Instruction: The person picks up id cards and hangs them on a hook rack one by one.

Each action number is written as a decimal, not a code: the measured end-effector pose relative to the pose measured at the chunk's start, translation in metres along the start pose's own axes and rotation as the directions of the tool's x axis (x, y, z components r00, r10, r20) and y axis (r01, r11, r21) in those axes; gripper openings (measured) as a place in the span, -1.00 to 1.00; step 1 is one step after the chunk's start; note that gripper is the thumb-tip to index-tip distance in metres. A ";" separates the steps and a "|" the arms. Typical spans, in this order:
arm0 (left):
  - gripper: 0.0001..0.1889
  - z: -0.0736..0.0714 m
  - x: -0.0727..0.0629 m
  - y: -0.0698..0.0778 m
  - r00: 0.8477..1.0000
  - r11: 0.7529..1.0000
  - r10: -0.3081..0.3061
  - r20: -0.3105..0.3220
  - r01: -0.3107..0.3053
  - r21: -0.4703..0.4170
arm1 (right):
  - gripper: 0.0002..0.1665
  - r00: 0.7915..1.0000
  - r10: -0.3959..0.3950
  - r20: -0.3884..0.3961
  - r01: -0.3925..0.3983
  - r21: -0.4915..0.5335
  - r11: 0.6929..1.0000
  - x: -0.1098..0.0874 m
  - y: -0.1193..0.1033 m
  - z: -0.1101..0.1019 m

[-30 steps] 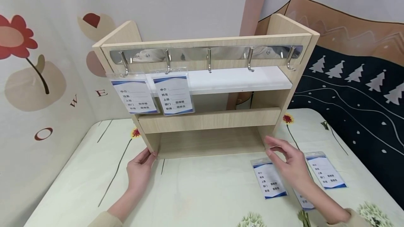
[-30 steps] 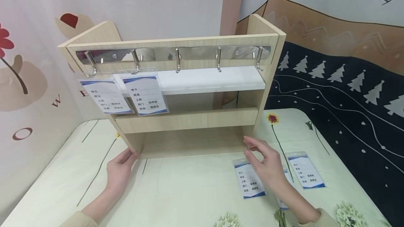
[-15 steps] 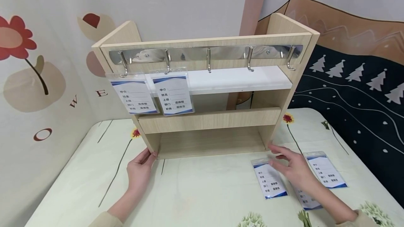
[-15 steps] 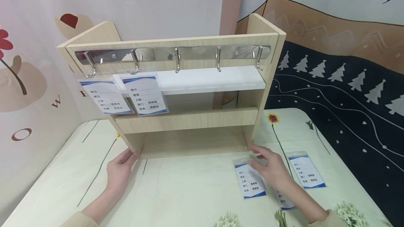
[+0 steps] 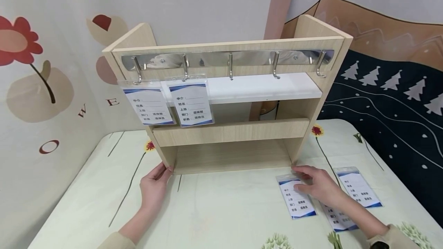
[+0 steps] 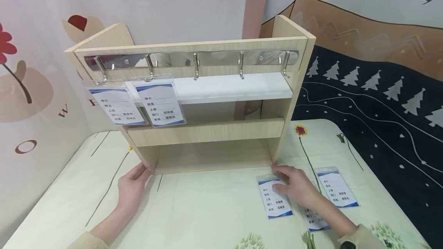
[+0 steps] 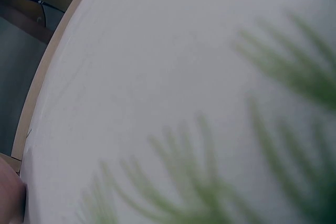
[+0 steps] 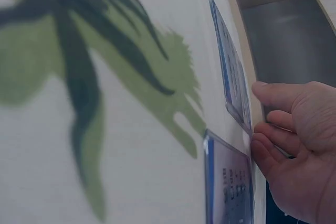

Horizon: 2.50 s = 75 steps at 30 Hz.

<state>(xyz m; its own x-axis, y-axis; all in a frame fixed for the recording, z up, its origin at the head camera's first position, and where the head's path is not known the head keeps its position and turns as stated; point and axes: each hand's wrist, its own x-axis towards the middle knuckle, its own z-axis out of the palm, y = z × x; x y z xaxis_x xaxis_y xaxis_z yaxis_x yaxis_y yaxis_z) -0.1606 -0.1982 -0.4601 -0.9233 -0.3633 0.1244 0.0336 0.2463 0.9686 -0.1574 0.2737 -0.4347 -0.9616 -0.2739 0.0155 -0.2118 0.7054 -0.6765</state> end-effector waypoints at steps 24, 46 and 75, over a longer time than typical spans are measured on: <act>-0.59 -0.001 0.000 -0.002 1.000 1.000 -0.001 0.006 0.002 -0.019 | -0.47 0.995 0.000 0.104 0.012 -0.112 0.994 0.022 0.000 -0.007; -0.60 0.000 0.001 -0.002 1.000 1.000 0.005 -0.006 -0.005 -0.005 | -0.50 0.996 -0.059 0.060 0.063 -0.067 0.996 0.016 0.010 -0.003; -0.59 -0.001 0.000 0.000 1.000 1.000 -0.023 0.011 0.023 -0.004 | -0.68 0.983 -0.181 -0.033 0.184 0.158 0.970 0.012 0.002 -0.008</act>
<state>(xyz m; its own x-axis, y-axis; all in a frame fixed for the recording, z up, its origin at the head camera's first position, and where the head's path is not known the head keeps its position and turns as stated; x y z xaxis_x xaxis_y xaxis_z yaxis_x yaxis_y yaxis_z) -0.1607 -0.1990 -0.4599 -0.9281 -0.3586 0.0998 0.0141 0.2342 0.9721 -0.1711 0.2769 -0.4297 -0.9127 -0.3751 0.1623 -0.3550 0.5309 -0.7695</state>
